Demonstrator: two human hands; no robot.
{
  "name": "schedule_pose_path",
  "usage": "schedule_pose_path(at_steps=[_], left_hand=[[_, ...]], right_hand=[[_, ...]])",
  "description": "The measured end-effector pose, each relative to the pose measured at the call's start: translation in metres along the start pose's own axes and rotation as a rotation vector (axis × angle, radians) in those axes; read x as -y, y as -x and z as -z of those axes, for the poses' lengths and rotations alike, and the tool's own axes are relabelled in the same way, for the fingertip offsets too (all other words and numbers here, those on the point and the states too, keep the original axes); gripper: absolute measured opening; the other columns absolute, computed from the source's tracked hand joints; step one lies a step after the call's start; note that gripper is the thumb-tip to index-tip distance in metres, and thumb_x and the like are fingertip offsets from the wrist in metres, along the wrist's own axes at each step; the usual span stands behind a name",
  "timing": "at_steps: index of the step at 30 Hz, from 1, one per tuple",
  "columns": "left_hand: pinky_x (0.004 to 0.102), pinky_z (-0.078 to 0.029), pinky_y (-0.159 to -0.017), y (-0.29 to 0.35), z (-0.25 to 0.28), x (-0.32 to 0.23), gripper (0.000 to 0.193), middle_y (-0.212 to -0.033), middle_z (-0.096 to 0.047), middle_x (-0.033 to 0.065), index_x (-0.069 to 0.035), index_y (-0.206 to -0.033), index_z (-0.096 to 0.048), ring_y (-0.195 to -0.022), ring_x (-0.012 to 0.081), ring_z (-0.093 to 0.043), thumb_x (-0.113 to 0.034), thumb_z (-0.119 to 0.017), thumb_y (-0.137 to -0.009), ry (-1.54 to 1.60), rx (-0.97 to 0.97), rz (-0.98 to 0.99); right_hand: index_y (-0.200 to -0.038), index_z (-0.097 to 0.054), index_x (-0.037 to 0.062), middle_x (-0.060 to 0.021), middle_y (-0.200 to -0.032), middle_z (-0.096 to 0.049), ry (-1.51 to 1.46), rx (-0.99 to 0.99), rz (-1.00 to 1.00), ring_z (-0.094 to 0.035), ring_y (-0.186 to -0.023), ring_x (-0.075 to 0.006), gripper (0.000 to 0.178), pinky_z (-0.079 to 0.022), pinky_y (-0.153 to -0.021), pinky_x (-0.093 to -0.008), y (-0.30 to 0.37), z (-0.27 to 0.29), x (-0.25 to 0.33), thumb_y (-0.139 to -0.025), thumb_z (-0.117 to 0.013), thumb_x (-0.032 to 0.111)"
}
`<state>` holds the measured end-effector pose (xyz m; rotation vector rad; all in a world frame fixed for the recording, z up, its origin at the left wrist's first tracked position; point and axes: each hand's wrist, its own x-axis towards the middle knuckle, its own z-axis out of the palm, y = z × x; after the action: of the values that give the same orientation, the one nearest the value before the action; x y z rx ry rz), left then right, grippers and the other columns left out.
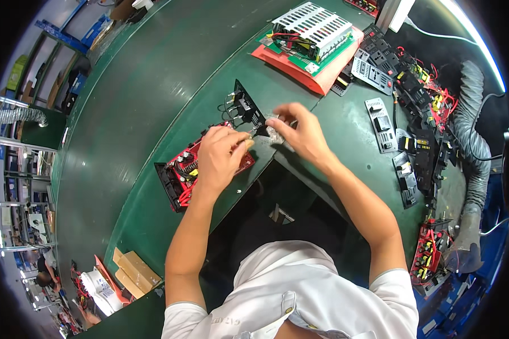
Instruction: Assembling red circuit boards into black frames and using a handheld scanner for verification on a factory production line.
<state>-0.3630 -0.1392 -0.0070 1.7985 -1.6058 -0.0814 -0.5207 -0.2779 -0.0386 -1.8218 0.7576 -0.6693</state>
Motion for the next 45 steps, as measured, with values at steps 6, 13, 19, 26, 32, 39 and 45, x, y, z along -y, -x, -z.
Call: schedule_pose_path(at_steps=[6,13,19,26,32,39,45], left_hand=[[0.0356,-0.047,-0.078,-0.008,-0.003,0.002,0.015,-0.085,-0.066,0.0088,-0.003,-0.093,-0.073,-0.087,0.0270,-0.059,-0.008,-0.070,-0.078,-0.079,0.024,0.111],[0.0383,-0.046,-0.076,-0.002,-0.011,0.006,0.016,-0.084,-0.065,0.0060,-0.006,-0.091,-0.073,-0.085,0.0275,-0.058,-0.011,-0.074,-0.076,-0.104,-0.008,0.080],[0.0382,-0.046,-0.075,-0.007,-0.019,0.005,0.017,-0.084,-0.065,0.0061,-0.004,-0.091,-0.073,-0.084,0.0271,-0.058,-0.009,-0.074,-0.075,-0.117,0.016,0.082],[0.0371,-0.047,-0.073,-0.010,-0.021,-0.001,0.015,-0.082,-0.065,0.0066,-0.004,-0.091,-0.072,-0.081,0.0265,-0.057,-0.007,-0.073,-0.076,-0.117,0.017,0.102],[0.0373,-0.046,-0.072,-0.009,-0.020,-0.001,0.015,-0.081,-0.064,0.0066,-0.004,-0.091,-0.072,-0.079,0.0268,-0.057,-0.006,-0.072,-0.076,-0.147,0.018,0.109],[0.0379,-0.047,-0.073,-0.012,-0.020,-0.001,0.013,-0.081,-0.064,0.0067,-0.004,-0.089,-0.072,-0.080,0.0270,-0.058,-0.006,-0.072,-0.076,-0.153,0.016,0.052],[0.0383,-0.047,-0.072,-0.012,-0.021,0.000,0.013,-0.082,-0.064,0.0071,-0.003,-0.089,-0.071,-0.081,0.0274,-0.058,-0.006,-0.071,-0.076,-0.183,0.005,0.024]], right_hand=[[-0.132,-0.052,0.0004,-0.0219,-0.114,-0.060,0.225,0.020,0.329,-0.059,-0.100,-0.0403,0.051,-0.047,-0.090,-0.0424,-0.003,-0.033,-0.019,-0.085,-0.067,0.012],[-0.134,-0.049,0.0004,-0.0222,-0.102,-0.063,-0.015,-0.016,0.301,-0.061,-0.094,-0.0392,0.045,-0.049,-0.080,-0.0407,0.013,-0.038,-0.012,-0.090,-0.057,0.002],[-0.133,-0.050,0.0010,-0.0209,-0.099,-0.062,0.027,-0.044,0.402,-0.060,-0.090,-0.0396,0.045,-0.049,-0.079,-0.0432,0.010,-0.039,-0.018,-0.089,-0.057,-0.001],[-0.132,-0.051,-0.0003,-0.0214,-0.103,-0.063,-0.020,-0.095,0.446,-0.060,-0.093,-0.0400,0.045,-0.050,-0.080,-0.0432,0.009,-0.041,-0.023,-0.087,-0.058,-0.004],[-0.131,-0.052,-0.0006,-0.0211,-0.105,-0.063,-0.005,-0.110,0.456,-0.060,-0.094,-0.0394,0.046,-0.050,-0.081,-0.0428,0.009,-0.042,-0.023,-0.086,-0.059,-0.004],[-0.131,-0.052,-0.0003,-0.0196,-0.109,-0.064,0.033,-0.095,0.465,-0.061,-0.098,-0.0377,0.046,-0.050,-0.084,-0.0419,0.009,-0.040,-0.022,-0.086,-0.059,-0.004],[-0.132,-0.052,0.0000,-0.0188,-0.109,-0.064,0.036,-0.086,0.455,-0.060,-0.099,-0.0365,0.046,-0.050,-0.085,-0.0413,0.010,-0.040,-0.020,-0.086,-0.059,-0.003]])
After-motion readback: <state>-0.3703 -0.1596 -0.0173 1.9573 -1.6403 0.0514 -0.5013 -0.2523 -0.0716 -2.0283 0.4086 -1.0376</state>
